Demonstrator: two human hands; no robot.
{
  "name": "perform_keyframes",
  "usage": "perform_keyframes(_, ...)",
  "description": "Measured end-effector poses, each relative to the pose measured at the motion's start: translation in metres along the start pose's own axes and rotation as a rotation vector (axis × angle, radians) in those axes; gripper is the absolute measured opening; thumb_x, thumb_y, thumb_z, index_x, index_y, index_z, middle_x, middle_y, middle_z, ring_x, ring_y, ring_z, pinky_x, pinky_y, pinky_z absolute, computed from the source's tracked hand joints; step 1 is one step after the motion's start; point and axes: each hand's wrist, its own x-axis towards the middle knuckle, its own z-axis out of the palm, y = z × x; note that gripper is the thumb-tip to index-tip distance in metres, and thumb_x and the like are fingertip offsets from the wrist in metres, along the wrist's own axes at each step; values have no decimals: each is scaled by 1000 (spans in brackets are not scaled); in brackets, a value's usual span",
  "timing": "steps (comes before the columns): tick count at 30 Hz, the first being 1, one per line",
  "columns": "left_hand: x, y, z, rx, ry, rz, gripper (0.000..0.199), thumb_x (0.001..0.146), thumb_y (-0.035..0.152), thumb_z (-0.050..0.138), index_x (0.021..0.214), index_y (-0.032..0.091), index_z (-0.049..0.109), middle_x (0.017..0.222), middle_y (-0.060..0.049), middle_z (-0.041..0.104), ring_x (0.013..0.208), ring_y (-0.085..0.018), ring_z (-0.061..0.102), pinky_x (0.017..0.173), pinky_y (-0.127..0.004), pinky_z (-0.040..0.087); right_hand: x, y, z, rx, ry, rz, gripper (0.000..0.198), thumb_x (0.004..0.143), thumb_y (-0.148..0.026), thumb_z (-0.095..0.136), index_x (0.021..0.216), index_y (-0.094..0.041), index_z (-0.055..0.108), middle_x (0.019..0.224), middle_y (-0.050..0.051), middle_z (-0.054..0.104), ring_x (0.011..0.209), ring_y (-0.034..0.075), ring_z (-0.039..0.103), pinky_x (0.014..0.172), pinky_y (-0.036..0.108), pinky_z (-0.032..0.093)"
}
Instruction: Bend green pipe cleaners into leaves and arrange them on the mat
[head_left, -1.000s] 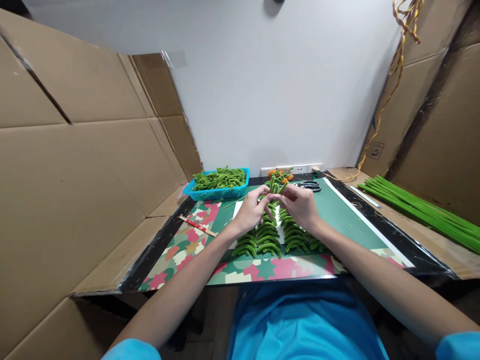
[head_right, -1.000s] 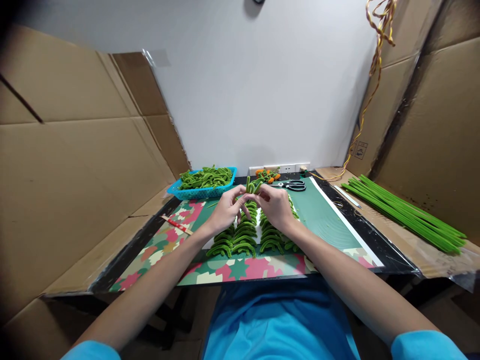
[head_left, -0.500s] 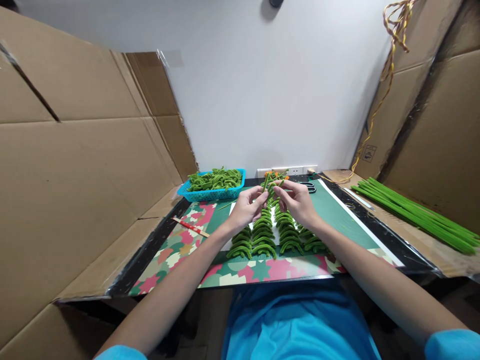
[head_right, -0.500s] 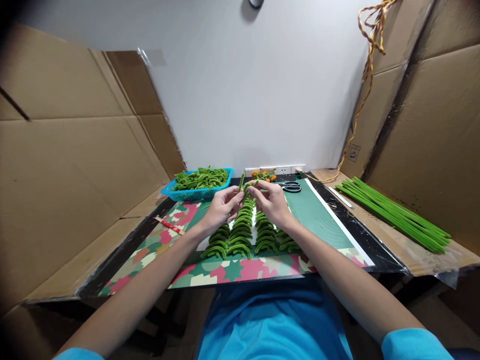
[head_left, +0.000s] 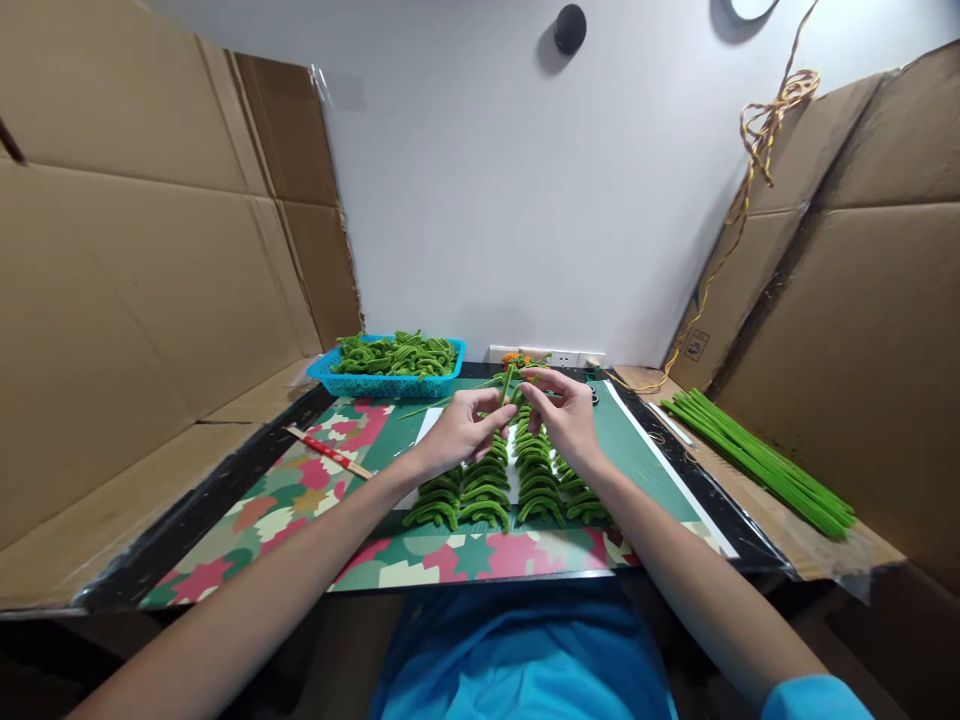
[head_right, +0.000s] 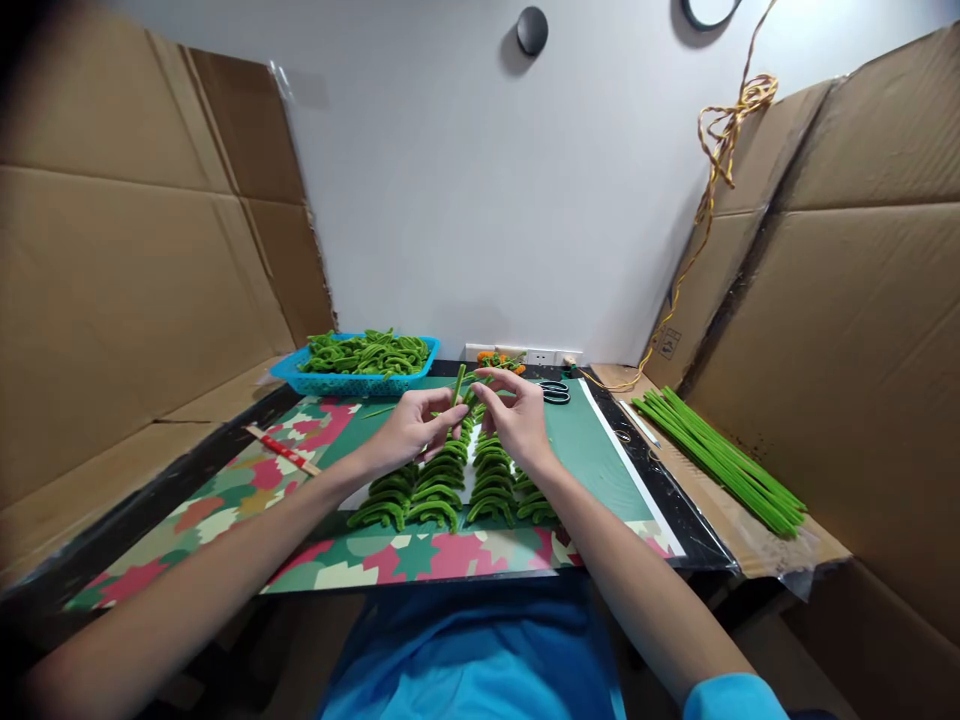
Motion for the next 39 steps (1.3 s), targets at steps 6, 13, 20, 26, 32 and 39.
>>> perform_keyframes(6, 0, -1, 4, 3, 62, 1, 43, 94, 58, 74, 92, 17, 63, 77, -1, 71, 34, -7, 54, 28, -18, 34, 1, -2, -1, 152, 97, 144, 55, 72, -53, 93, 111, -16, 79, 95, 9, 84, 52, 19, 73, 43, 29, 58)
perform_keyframes(13, 4, -1, 3, -119, 118, 29, 56, 90, 59, 78, 119, 18, 54, 71, 2, 73, 30, -13, 58, 27, -19, 39, -1, -5, 3, 283, 47, 167, 57, 67, -45, 99, 112, -20, 74, 104, 10, 85, 74, 24, 82, 52, 28, 65)
perform_keyframes(20, 2, 2, 5, -139, 106, 19, 59, 89, 61, 77, 118, 20, 47, 52, 9, 63, 26, -15, 54, 28, -19, 38, 1, -1, 4, 356, -4, 170, 49, 65, -45, 100, 99, -20, 74, 98, 9, 85, 75, 22, 81, 60, 31, 68)
perform_keyframes(26, 2, -4, 7, -118, 84, 1, 55, 89, 66, 75, 110, 21, 49, 70, 4, 71, 33, -13, 61, 27, -18, 37, -2, 4, 3, 116, 7, 122, 50, 75, -59, 88, 101, -17, 81, 92, 9, 83, 54, 16, 67, 47, 30, 58)
perform_keyframes(32, 0, -4, 8, -76, 93, 8, 47, 96, 65, 68, 105, 21, 52, 67, 4, 71, 32, -11, 58, 28, -16, 32, -6, 5, 4, -143, -44, 20, 32, 86, -43, 78, 104, -18, 86, 85, 7, 81, 55, 17, 65, 44, 26, 51)
perform_keyframes(39, 0, -4, 7, -50, 120, 22, 48, 96, 67, 65, 97, 20, 53, 63, 3, 69, 30, -11, 55, 28, -18, 32, -8, 12, 2, -245, -93, -111, 26, 91, -42, 74, 101, -22, 88, 87, 6, 80, 60, 16, 62, 50, 26, 49)
